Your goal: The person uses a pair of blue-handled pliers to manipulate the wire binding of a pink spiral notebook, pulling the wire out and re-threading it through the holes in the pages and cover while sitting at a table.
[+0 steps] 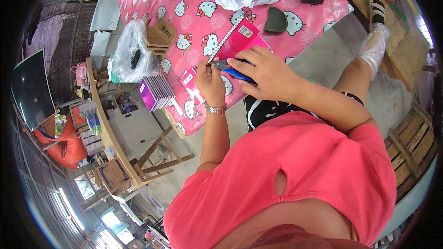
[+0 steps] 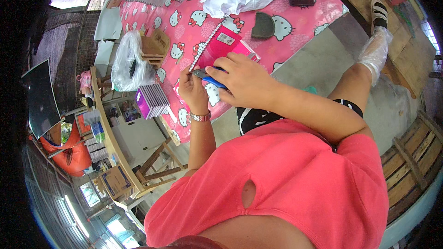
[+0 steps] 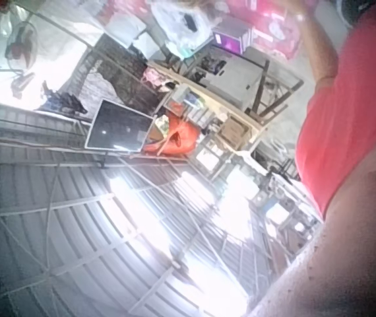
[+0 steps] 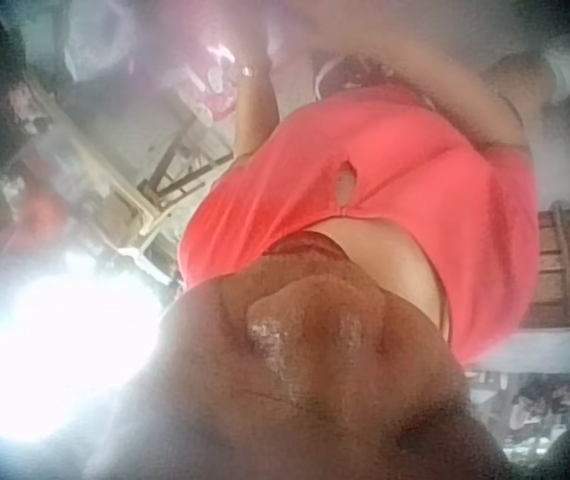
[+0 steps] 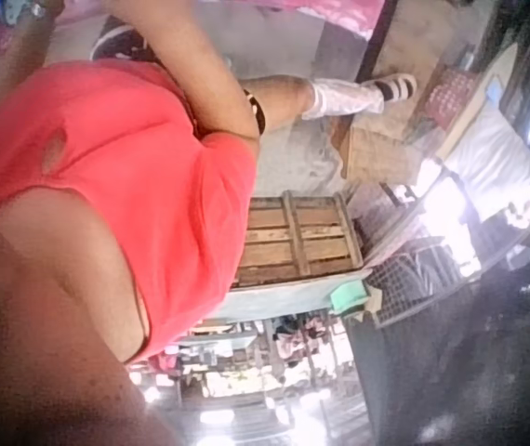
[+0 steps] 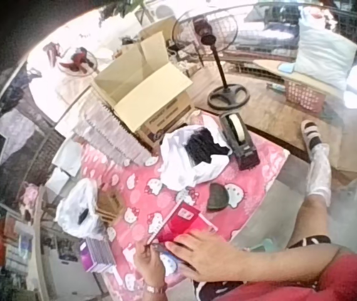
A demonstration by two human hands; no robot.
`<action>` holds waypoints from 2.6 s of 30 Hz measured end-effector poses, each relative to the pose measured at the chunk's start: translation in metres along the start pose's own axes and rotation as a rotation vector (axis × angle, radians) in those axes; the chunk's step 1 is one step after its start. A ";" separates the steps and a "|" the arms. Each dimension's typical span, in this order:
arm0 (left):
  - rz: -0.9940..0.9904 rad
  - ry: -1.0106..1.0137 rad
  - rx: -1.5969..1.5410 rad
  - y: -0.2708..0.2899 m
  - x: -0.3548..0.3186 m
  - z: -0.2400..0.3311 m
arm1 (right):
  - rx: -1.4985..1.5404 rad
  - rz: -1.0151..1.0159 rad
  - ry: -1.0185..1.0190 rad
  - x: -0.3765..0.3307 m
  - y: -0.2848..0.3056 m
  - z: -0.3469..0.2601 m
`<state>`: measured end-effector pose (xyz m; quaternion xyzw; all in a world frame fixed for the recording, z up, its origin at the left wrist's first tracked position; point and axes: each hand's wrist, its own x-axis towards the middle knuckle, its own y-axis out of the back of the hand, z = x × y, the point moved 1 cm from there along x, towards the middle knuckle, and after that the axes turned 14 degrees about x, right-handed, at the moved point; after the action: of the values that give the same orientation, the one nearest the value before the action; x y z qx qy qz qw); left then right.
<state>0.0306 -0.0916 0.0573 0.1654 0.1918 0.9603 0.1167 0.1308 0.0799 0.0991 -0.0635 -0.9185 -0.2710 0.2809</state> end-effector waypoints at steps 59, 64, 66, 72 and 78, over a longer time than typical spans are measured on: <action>-0.435 -0.559 0.836 -0.031 0.004 0.051 | 0.216 0.373 -0.176 0.076 0.084 0.162; -0.388 -0.534 0.758 -0.007 0.020 0.068 | 0.415 0.046 -0.231 0.024 0.067 0.102; -0.258 -0.572 0.828 -0.007 0.023 0.063 | 0.390 -0.003 -0.116 0.017 0.056 0.087; -0.186 -0.588 0.863 -0.019 0.022 0.055 | 0.333 -0.029 -0.153 0.007 0.044 0.065; -0.199 -0.597 0.850 -0.017 0.024 0.050 | 0.188 0.009 -0.125 0.007 0.050 0.064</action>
<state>0.0296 -0.0526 0.1005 0.4454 0.5375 0.6932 0.1795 0.1074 0.1560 0.0820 -0.0577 -0.9553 -0.1777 0.2291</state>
